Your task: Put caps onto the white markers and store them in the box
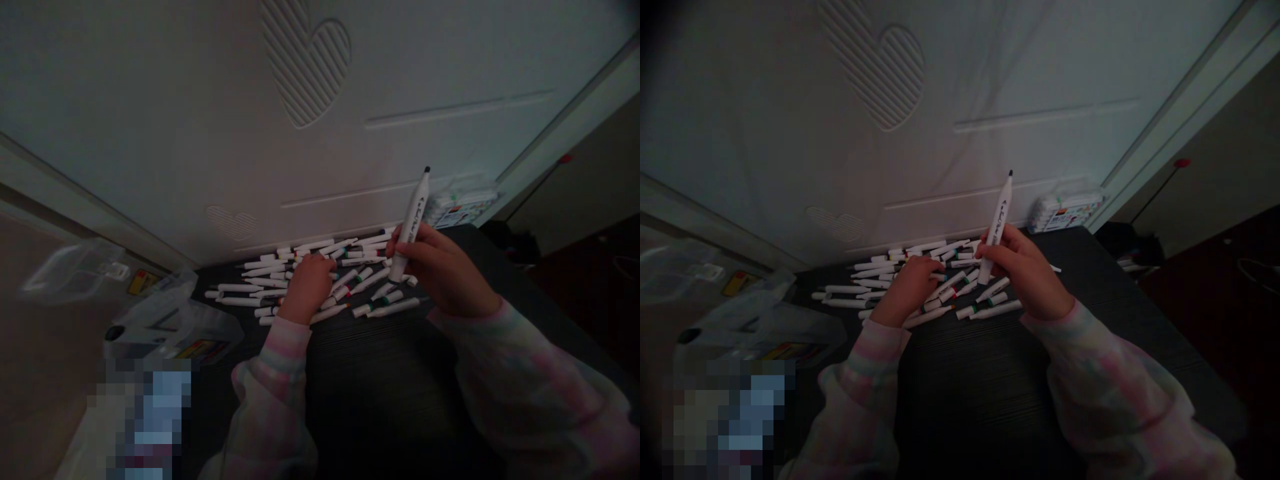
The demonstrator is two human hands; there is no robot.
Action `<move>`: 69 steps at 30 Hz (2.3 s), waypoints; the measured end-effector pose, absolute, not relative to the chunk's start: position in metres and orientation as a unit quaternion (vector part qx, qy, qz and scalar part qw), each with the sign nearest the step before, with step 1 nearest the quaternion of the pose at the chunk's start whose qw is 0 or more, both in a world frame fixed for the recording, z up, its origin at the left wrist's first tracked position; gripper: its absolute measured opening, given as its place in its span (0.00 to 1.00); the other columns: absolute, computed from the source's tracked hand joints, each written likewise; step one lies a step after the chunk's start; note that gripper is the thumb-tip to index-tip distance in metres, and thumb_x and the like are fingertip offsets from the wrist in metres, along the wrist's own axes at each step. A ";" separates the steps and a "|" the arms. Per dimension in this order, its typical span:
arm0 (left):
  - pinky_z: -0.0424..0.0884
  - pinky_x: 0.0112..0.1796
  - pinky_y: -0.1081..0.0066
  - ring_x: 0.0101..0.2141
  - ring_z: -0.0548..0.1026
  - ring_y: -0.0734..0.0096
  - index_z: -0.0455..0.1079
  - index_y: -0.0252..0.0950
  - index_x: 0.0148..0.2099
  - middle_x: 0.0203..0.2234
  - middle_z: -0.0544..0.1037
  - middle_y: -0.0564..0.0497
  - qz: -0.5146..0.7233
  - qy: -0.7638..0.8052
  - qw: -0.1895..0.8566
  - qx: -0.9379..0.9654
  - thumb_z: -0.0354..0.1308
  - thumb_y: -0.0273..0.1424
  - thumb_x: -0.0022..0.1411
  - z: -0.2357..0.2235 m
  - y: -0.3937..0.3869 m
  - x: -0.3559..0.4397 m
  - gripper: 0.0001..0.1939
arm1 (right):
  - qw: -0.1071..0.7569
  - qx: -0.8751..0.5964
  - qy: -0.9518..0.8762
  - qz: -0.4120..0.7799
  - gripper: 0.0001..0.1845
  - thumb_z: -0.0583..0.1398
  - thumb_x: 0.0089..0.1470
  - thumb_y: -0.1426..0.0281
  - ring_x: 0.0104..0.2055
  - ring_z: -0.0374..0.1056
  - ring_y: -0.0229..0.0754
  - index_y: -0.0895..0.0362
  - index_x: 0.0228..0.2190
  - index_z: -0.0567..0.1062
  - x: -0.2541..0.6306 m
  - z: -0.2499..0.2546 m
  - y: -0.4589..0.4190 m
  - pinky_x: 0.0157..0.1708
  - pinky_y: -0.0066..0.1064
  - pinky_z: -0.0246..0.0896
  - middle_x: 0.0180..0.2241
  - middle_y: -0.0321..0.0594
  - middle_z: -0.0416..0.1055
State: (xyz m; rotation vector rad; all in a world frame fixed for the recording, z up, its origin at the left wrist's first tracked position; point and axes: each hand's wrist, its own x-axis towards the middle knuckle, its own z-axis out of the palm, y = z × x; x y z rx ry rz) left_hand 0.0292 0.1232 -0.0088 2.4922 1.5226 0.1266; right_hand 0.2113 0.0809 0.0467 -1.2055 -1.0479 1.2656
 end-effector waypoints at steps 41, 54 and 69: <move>0.69 0.36 0.63 0.36 0.75 0.57 0.73 0.32 0.34 0.32 0.78 0.41 0.001 0.499 0.167 0.850 0.50 0.28 0.58 0.003 0.102 0.056 0.10 | 0.530 -0.485 -0.433 0.545 0.03 0.61 0.42 0.72 0.23 0.59 0.32 0.57 0.24 0.70 0.212 0.048 0.081 0.20 0.25 0.51 0.23 0.32 0.66; 0.61 0.30 0.75 0.27 0.69 0.76 0.66 0.37 0.36 0.24 0.71 0.57 0.230 0.387 0.333 0.828 0.55 0.31 0.57 0.036 0.102 0.033 0.05 | 0.535 -0.482 -0.429 0.546 0.04 0.61 0.42 0.73 0.23 0.60 0.32 0.57 0.25 0.70 0.215 0.046 0.081 0.21 0.24 0.53 0.23 0.32 0.67; 0.65 0.39 0.69 0.38 0.69 0.66 0.67 0.35 0.36 0.34 0.73 0.50 0.099 0.428 0.207 0.874 0.52 0.28 0.56 0.020 0.103 0.043 0.06 | 0.537 -0.481 -0.438 0.536 0.03 0.60 0.43 0.73 0.22 0.58 0.33 0.56 0.25 0.69 0.215 0.048 0.081 0.20 0.26 0.51 0.23 0.32 0.65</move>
